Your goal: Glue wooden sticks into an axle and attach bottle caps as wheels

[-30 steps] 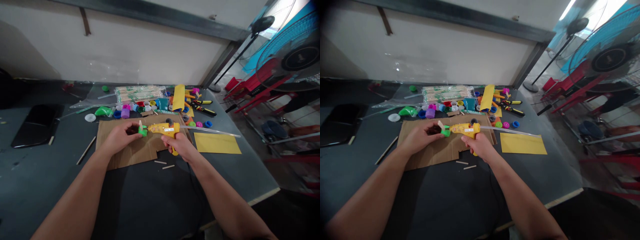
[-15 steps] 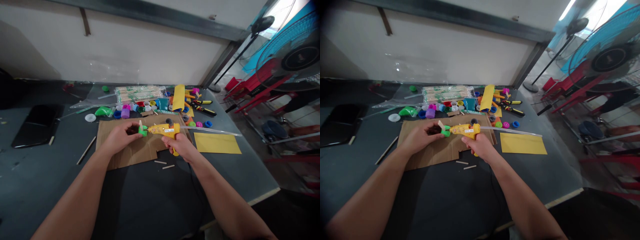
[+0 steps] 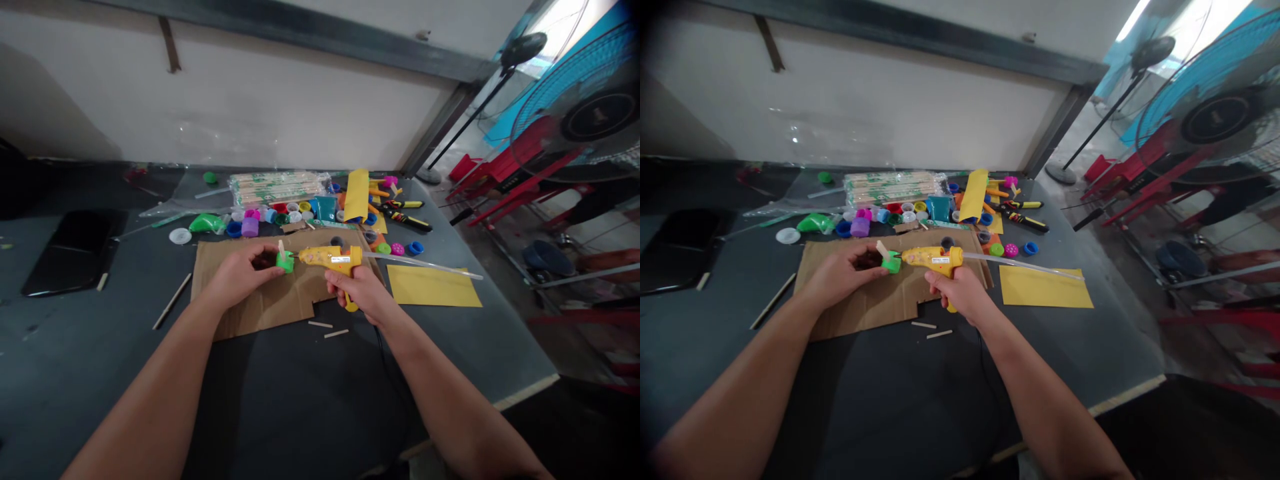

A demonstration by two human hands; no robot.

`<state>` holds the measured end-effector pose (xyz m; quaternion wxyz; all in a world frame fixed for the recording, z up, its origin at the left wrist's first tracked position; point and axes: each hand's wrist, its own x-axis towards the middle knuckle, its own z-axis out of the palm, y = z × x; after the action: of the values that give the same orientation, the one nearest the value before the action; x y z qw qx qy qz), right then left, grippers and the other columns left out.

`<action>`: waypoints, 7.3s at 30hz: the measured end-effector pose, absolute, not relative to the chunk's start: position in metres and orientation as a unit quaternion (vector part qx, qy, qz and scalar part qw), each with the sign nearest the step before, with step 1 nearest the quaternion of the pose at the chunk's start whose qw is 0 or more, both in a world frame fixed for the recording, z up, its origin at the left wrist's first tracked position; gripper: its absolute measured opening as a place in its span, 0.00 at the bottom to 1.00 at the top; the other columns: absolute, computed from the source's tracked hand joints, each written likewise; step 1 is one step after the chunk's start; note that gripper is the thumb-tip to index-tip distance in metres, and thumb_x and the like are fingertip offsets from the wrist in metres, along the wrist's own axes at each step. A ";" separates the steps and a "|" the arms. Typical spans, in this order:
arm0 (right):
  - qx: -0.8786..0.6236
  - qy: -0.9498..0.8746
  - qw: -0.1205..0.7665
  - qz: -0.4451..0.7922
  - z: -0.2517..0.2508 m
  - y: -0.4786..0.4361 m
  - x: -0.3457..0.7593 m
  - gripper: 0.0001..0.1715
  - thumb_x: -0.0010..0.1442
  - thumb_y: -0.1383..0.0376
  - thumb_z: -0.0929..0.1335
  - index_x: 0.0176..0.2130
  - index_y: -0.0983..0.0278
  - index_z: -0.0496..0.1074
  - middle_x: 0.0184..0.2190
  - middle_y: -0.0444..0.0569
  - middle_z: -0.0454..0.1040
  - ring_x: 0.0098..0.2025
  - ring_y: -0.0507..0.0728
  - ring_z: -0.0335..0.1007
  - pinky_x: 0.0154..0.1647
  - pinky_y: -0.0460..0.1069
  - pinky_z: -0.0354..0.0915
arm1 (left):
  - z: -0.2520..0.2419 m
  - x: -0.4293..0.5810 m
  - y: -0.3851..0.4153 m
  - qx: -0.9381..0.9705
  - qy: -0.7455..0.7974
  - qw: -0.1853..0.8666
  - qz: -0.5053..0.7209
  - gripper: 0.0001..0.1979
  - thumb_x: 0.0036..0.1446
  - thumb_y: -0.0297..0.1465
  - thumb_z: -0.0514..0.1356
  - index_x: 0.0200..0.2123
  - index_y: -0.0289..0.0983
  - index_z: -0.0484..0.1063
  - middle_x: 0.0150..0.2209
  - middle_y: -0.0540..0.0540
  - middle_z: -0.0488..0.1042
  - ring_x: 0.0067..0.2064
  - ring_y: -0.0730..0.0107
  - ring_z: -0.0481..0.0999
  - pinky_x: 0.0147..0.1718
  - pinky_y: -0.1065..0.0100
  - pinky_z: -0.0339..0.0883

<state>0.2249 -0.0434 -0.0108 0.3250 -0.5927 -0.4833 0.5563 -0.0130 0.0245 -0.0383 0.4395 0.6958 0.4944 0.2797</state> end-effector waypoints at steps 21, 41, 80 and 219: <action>-0.601 -0.500 0.301 0.545 -0.009 -0.048 0.223 0.18 0.59 0.55 0.66 0.25 0.65 0.68 0.24 0.45 0.72 0.17 0.45 0.59 0.19 0.45 0.56 | -0.039 -0.012 0.025 0.696 0.493 0.438 0.284 0.20 0.47 0.41 0.66 0.42 0.40 0.73 0.40 0.48 0.77 0.38 0.64 0.76 0.40 0.62 0.70; -0.604 -0.474 0.314 0.558 -0.005 -0.043 0.220 0.16 0.58 0.57 0.67 0.25 0.64 0.66 0.23 0.45 0.70 0.17 0.46 0.59 0.17 0.45 0.56 | -0.039 -0.013 0.025 0.705 0.498 0.428 0.267 0.21 0.48 0.43 0.65 0.46 0.43 0.73 0.42 0.47 0.78 0.39 0.62 0.76 0.41 0.61 0.70; -0.625 -0.503 0.291 0.522 -0.007 -0.053 0.220 0.18 0.58 0.55 0.66 0.24 0.64 0.67 0.22 0.45 0.71 0.17 0.47 0.61 0.19 0.45 0.57 | -0.044 -0.010 0.024 0.715 0.512 0.383 0.283 0.21 0.46 0.45 0.66 0.42 0.41 0.74 0.39 0.47 0.78 0.38 0.61 0.76 0.37 0.62 0.69; -0.881 -0.406 0.224 0.097 -0.027 -0.114 0.385 0.10 0.50 0.58 0.66 0.30 0.62 0.69 0.21 0.45 0.72 0.23 0.54 0.65 0.23 0.47 0.53 | -0.030 -0.012 0.022 0.700 0.583 0.324 0.254 0.21 0.45 0.47 0.63 0.40 0.44 0.74 0.35 0.51 0.79 0.38 0.50 0.77 0.35 0.56 0.70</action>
<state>0.3849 -0.1138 -0.0272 0.2244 -0.8805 -0.4060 0.0973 -0.0117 0.0225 -0.0301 0.3240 0.7003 0.5832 0.2540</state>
